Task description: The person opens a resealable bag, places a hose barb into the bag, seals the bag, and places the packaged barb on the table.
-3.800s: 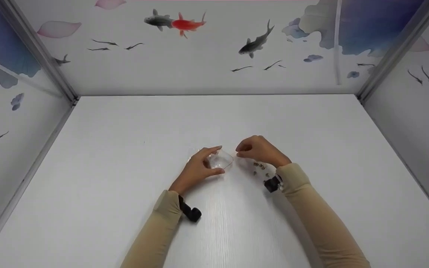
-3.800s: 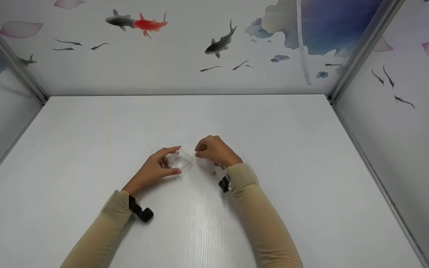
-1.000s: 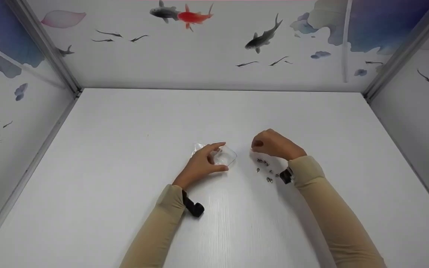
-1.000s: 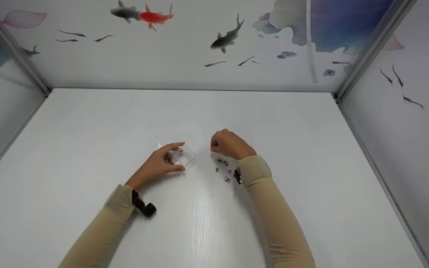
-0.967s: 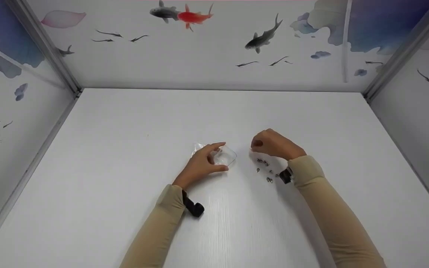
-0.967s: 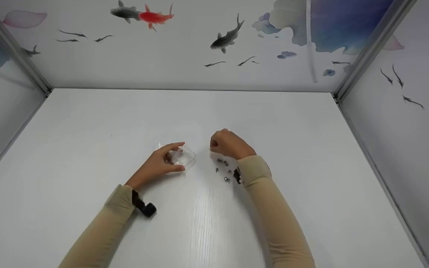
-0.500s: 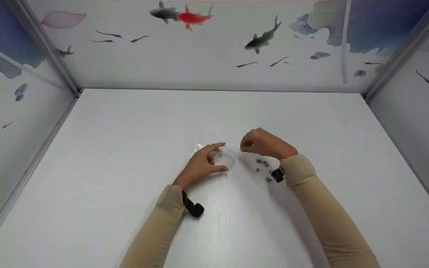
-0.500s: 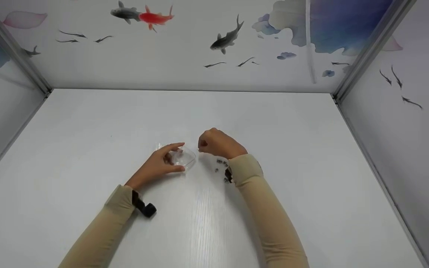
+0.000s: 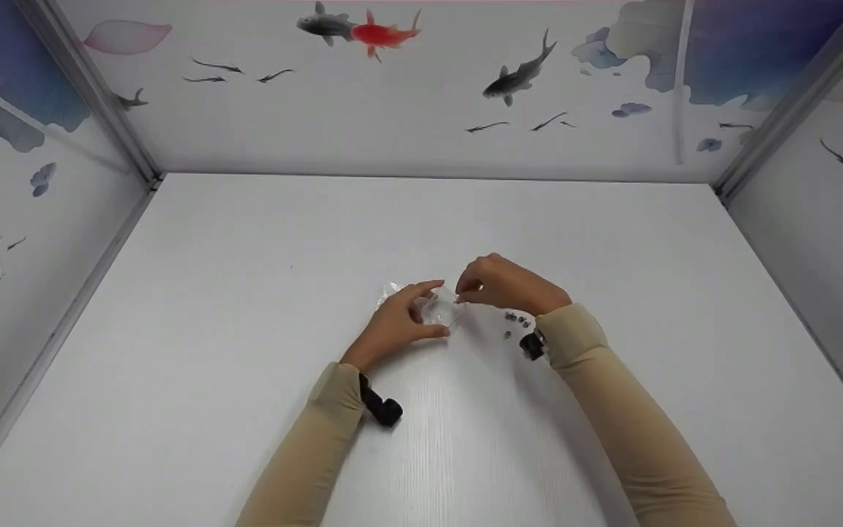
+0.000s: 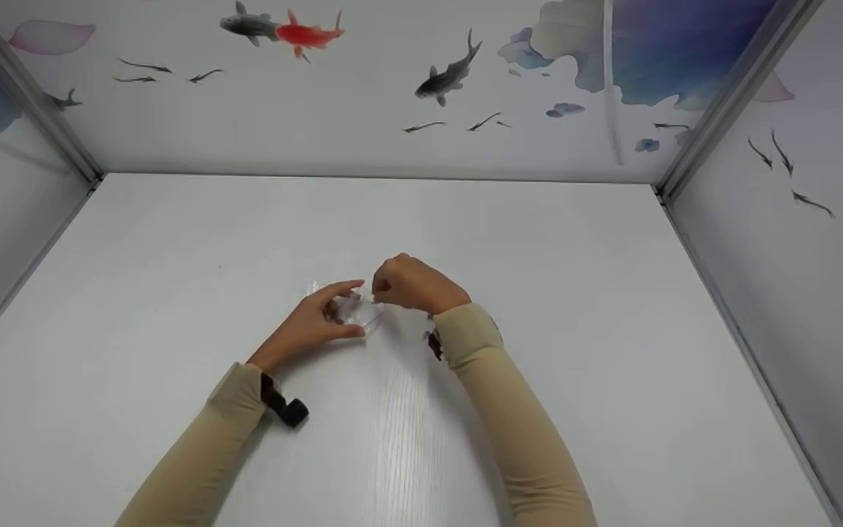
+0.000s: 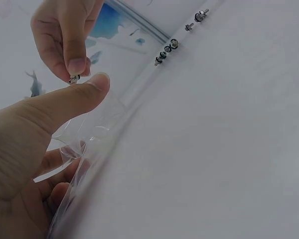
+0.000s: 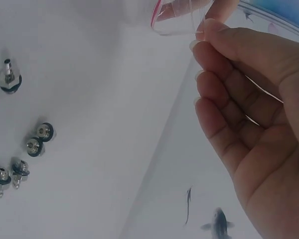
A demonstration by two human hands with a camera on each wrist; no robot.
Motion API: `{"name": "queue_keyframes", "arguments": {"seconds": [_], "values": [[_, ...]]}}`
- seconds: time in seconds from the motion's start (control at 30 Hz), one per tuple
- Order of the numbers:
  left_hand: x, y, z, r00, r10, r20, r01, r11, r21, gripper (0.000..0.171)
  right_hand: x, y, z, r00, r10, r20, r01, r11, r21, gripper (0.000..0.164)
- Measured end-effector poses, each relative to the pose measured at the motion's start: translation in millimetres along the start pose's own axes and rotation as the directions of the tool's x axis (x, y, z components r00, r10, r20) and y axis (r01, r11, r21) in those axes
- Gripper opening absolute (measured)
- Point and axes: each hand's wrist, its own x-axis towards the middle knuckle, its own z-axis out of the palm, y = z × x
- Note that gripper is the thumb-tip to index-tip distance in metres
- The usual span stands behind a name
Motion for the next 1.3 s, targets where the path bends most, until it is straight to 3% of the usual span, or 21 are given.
{"name": "queue_keyframes", "arguments": {"seconds": [0.5,1.0,1.3], "values": [[-0.2,2.0,-1.3,1.0,0.002,-0.008,-0.002,1.0,0.005,0.077,-7,4,-3,1.0,0.024,0.021,-0.023,0.999,-0.036,0.018],[0.3,-0.2,0.1,1.0,-0.012,-0.012,0.012,1.0,0.003,0.077,-29,25,-7,0.976,0.186,0.114,-0.186,0.983,-0.012,0.02],[-1.3,1.3,-0.9,1.0,0.006,-0.014,-0.006,1.0,0.019,0.078,-37,37,-4,0.963,0.238,0.123,-0.238,0.971,-0.009,0.011]]}}
